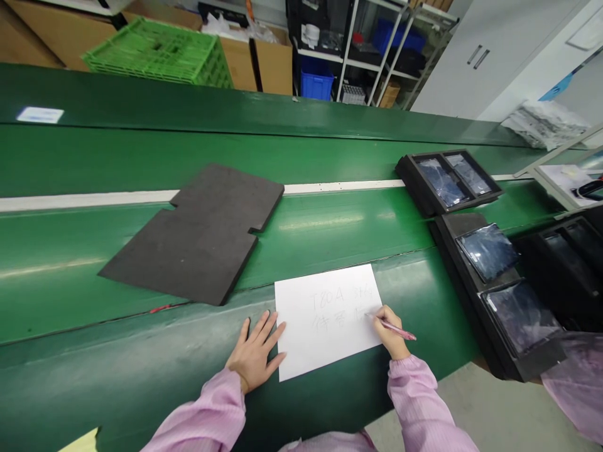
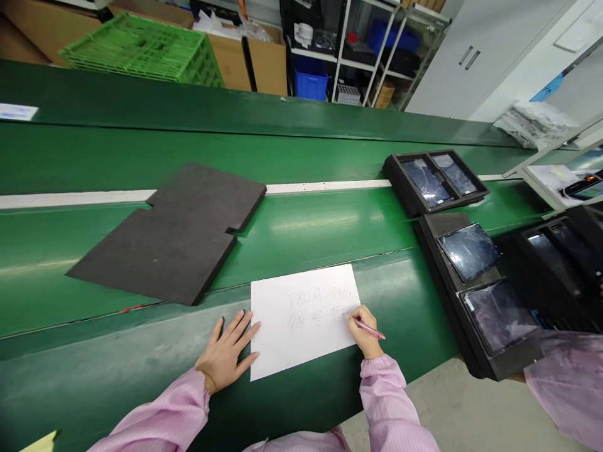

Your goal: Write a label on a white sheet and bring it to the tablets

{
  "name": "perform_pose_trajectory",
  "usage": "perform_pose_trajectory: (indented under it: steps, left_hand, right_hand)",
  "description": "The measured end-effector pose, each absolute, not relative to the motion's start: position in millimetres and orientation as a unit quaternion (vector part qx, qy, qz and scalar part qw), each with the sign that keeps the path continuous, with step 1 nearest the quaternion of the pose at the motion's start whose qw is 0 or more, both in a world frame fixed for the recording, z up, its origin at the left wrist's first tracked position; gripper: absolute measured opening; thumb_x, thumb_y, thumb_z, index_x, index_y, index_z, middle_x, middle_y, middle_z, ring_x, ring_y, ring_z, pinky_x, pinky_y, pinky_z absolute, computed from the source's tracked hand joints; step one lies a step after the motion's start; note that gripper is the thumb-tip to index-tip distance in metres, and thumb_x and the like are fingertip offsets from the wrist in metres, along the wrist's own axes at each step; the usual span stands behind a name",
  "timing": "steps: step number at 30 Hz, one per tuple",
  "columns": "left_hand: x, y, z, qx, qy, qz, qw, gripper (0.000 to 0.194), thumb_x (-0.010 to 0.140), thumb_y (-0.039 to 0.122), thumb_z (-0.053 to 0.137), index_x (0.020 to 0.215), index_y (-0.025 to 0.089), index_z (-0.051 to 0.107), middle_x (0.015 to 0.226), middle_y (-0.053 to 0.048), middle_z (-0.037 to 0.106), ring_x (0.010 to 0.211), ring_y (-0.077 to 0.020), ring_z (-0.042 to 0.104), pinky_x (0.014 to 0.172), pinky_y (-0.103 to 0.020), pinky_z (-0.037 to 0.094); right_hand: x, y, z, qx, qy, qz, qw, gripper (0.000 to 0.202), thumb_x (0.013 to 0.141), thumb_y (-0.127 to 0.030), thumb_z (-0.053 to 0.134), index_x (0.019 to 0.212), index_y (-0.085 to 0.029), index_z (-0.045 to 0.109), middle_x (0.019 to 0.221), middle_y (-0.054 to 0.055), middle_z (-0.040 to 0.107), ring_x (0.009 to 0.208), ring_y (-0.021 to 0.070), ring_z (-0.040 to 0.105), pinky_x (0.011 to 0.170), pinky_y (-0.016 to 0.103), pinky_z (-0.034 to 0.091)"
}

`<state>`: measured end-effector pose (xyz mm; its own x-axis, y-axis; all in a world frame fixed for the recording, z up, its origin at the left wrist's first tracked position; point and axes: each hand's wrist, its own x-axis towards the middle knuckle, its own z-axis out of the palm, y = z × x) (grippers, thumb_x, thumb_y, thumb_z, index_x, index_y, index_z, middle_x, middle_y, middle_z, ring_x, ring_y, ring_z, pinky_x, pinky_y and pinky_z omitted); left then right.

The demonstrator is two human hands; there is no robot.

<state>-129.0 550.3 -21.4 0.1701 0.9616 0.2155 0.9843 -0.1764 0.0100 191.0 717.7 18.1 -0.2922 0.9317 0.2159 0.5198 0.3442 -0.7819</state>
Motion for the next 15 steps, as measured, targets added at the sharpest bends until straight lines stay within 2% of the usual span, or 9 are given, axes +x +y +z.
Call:
perform_pose_trajectory:
  steps: [11, 15]
  left_hand:
    - [-130, 548, -27, -0.751, -0.656, -0.078, 0.012, 0.054, 0.085, 0.049, 0.041, 0.133, 0.024, 0.047, 0.14, -0.012, 0.043, 0.13, -0.0323, 0.035, 0.108, -0.053, 0.002]
    - [-129, 547, -26, -0.747, -0.66, -0.075, 0.002, 0.055, 0.085, 0.049, 0.042, 0.134, 0.024, 0.045, 0.143, -0.012, 0.04, 0.132, -0.0312, 0.031, 0.108, -0.053, 0.0]
  right_hand:
    - [200, 718, 23, -0.517, -0.71, 0.315, 0.36, 0.017, 0.065, -0.017, 0.05, 0.052, -0.021, 0.04, 0.053, -0.004, 0.04, 0.05, 0.0119, 0.039, 0.05, 0.025, 0.031]
    - [188, 701, 20, -0.519, -0.681, 0.35, 0.38, 0.016, 0.071, -0.022, 0.05, 0.057, -0.021, 0.043, 0.056, -0.003, 0.044, 0.053, 0.0131, 0.044, 0.051, 0.025, 0.037]
